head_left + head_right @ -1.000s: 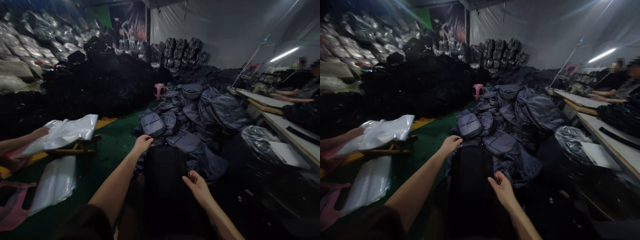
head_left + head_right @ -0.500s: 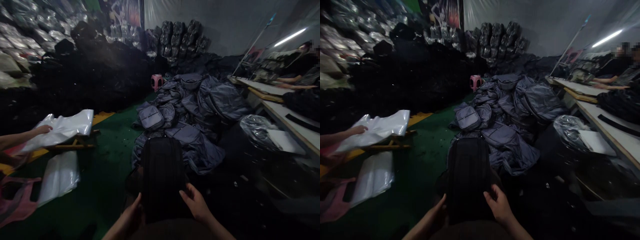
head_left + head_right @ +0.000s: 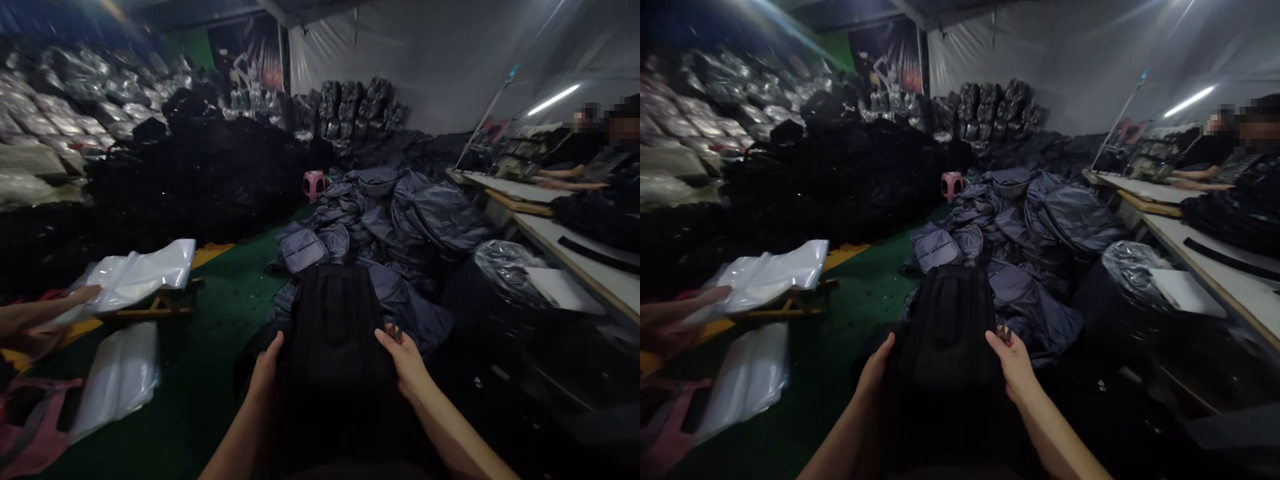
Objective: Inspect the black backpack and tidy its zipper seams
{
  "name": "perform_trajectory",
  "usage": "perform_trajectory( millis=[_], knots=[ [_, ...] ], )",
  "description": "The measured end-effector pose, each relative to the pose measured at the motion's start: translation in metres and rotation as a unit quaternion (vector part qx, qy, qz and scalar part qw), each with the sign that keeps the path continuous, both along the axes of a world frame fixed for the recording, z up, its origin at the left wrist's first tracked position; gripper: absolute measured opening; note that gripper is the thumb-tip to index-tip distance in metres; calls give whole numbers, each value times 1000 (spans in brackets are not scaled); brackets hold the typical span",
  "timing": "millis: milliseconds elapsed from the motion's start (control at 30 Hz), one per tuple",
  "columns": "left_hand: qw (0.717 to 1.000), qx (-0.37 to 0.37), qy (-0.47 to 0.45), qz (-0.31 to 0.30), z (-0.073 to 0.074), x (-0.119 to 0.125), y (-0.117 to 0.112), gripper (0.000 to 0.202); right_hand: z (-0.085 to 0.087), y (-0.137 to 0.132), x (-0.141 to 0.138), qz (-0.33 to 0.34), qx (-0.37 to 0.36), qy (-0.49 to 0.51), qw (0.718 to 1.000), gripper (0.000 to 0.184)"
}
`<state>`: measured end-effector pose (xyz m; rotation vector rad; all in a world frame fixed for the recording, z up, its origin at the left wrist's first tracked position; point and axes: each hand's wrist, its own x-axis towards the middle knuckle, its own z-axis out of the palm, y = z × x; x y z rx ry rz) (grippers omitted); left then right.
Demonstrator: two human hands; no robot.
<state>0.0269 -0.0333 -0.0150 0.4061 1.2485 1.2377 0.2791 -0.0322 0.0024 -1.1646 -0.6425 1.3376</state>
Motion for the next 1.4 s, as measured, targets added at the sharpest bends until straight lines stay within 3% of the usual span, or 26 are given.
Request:
perform_trajectory(
  millis=[67, 167, 333, 500, 567, 700, 800, 900, 1000, 1133, 1267, 1400],
  knots=[
    [999, 27, 13, 41, 18, 2, 7, 35, 10, 9, 7, -41, -7, 13, 999, 39],
    [997, 61, 2, 45, 36, 6, 12, 35, 23, 16, 15, -52, 11, 27, 998, 40],
    [993, 87, 73, 43, 40, 7, 14, 34, 40, 21, 21, -37, 32, 19, 999, 37],
    [973, 144, 147, 107, 42, 1, 18, 34, 57, 27, 21, -32, 43, 3, 999, 38],
    [972, 147, 151, 105, 47, -1, 22, 31, 65, 27, 18, -23, 51, -4, 998, 39],
    [989, 113, 63, 69, 57, -3, 32, 31, 78, 27, 10, 3, 38, -5, 999, 38],
    [989, 99, -9, 108, 59, -4, 37, 27, 81, 30, 4, 22, 32, -4, 999, 37],
    [985, 106, -15, 139, 60, -5, 39, 28, 82, 34, -1, 33, 35, -9, 999, 38],
    [988, 93, -70, 97, 66, -7, 42, 28, 85, 35, -4, 36, 41, -29, 998, 37],
    [978, 79, -191, 38, 85, -7, 47, 30, 92, 29, -8, 66, 112, -90, 987, 34],
    [967, 89, -240, -17, 110, 0, 51, 35, 95, 25, -12, 96, 202, -169, 960, 31],
    [954, 150, -259, -12, 131, 8, 58, 31, 104, 38, -13, 59, 230, -238, 942, 28]
  ],
)
